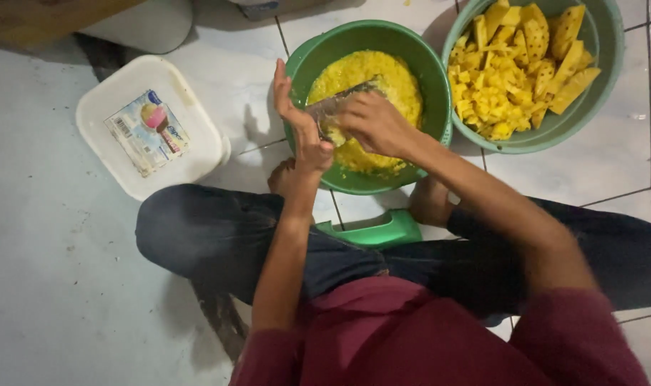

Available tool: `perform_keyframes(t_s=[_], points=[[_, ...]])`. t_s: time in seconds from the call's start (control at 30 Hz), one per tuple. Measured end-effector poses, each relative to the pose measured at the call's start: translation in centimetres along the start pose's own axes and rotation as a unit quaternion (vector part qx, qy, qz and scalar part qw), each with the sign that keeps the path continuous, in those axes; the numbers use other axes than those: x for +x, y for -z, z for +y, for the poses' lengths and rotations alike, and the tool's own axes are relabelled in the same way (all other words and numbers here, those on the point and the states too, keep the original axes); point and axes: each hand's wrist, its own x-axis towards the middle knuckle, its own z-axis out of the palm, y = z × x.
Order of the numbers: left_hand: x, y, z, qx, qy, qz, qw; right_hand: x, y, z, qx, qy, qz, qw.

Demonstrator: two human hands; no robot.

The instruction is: Grating pineapple pieces into a bowl using a hand-held metal grater.

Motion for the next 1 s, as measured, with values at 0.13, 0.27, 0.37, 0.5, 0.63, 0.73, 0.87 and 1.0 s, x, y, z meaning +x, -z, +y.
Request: perform_keyframes(t_s=[0.13,0.27,0.37,0.5,0.63,0.73,0.87,1.0], points=[[0.3,-0.6,0.4,-0.023,-0.010,0.016,1.000,-6.7,0.1,3.5,-0.281,0.120,-0.120,0.945],[0.1,-0.5,1.0,-0.037,-0.008,-0.024,0.999,-8.7,0.5,3.9,-0.095,-0.122,-0.054,0.986],[0.0,-0.5,2.1,-0.058,0.036,-0.050,0.996,-4.1,1.3,1.2,0.022,-0.190,0.008,0.982],[-0.6,-0.6,1.8,-0.042,0.039,-0.063,0.996,-3.2,-1.6,3.5,-0.041,-0.309,-0.003,0.950],[-0.7,-0.4,1.9,-0.089,0.049,-0.060,0.993,-2.1,-0.8,-0.8,0.022,-0.344,0.086,0.935],[-0.8,-0.1,2.3,-0.112,0.080,-0.057,0.989,-1.8,-0.4,-4.0,0.055,-0.327,0.114,0.936],[-0.9,-0.1,2.5,-0.148,0.118,-0.031,0.981,-5.1,-3.4,0.2,-0.042,-0.313,0.123,0.941],[-0.8,0.3,1.4,-0.160,0.146,0.006,0.976,-10.3,-4.7,3.8,-0.077,-0.566,0.019,0.821]])
